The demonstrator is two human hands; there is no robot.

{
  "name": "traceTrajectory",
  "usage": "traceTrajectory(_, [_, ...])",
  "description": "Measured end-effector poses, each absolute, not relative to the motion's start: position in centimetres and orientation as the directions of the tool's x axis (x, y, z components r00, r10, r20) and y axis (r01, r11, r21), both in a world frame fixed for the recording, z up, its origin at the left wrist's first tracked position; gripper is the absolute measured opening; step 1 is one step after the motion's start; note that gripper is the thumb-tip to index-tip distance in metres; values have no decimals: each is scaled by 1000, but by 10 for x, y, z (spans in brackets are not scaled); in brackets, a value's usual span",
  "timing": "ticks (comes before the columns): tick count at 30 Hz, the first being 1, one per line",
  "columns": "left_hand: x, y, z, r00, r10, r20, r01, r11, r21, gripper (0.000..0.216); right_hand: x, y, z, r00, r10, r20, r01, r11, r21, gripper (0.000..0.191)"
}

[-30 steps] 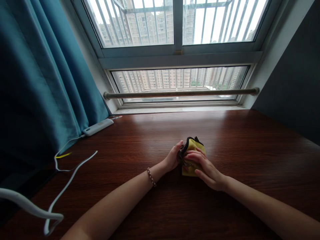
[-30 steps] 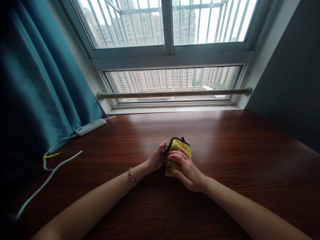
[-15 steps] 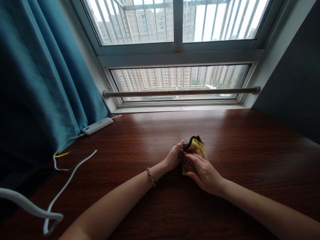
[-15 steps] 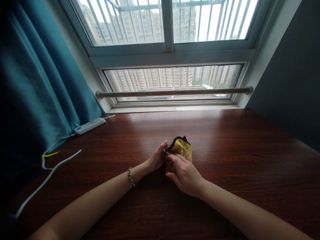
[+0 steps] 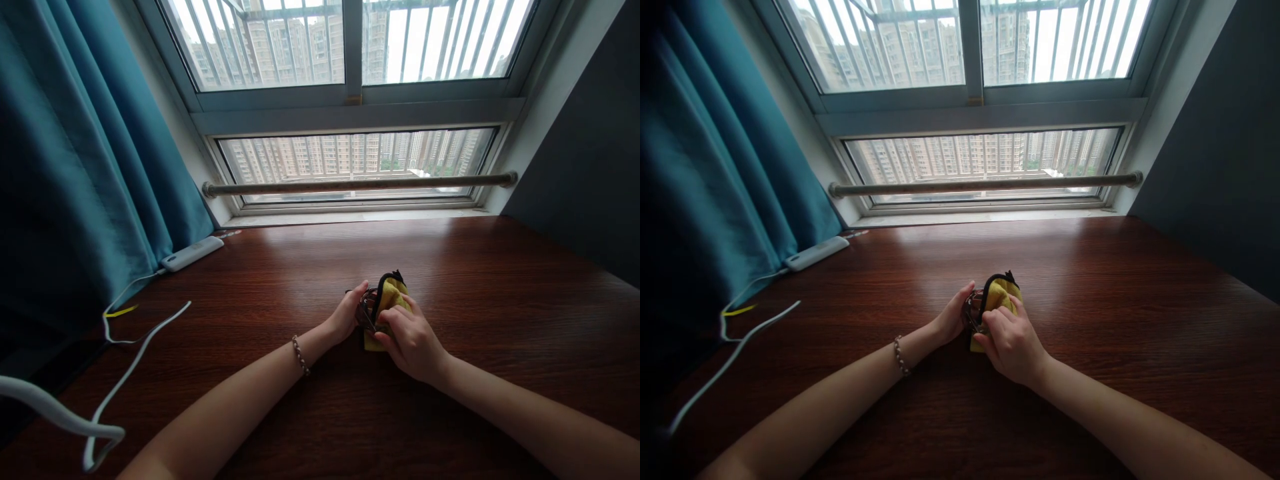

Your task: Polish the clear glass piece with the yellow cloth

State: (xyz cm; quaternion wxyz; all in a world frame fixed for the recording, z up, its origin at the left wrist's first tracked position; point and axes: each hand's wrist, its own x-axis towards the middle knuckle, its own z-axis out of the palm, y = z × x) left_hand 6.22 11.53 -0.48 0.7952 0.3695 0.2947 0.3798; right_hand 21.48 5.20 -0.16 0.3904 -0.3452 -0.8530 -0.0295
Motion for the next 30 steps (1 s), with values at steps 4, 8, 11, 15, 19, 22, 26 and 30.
traceTrajectory(4, [58,119,-8,526,831,-179,-463,457,760,49,214,52,-5,-474,609,636,687,707,-165,24])
traceTrajectory(8, [51,125,-8,515,839,-174,-545,478,689,52,216,57,-9,-454,630,630,654,716,-245,46])
traceTrajectory(11, [47,127,-6,502,852,-150,-614,473,632,54,218,61,-11,-344,659,669,570,713,-409,57])
traceTrajectory(15, [47,126,-4,495,864,-91,-692,456,559,49,220,61,-15,-291,635,715,499,739,-453,60])
traceTrajectory(19, [51,124,-4,525,851,-10,-725,453,518,38,220,56,-14,-483,552,680,486,815,-316,67])
traceTrajectory(22, [53,123,-6,561,826,42,-711,456,535,36,219,53,-12,-553,543,633,534,813,-231,75])
traceTrajectory(26, [53,121,-12,561,823,89,-693,408,594,40,218,55,-11,-474,568,672,611,762,-213,76])
traceTrajectory(30, [53,120,-14,582,810,74,-641,401,655,39,219,59,-12,-334,650,683,626,694,-355,77])
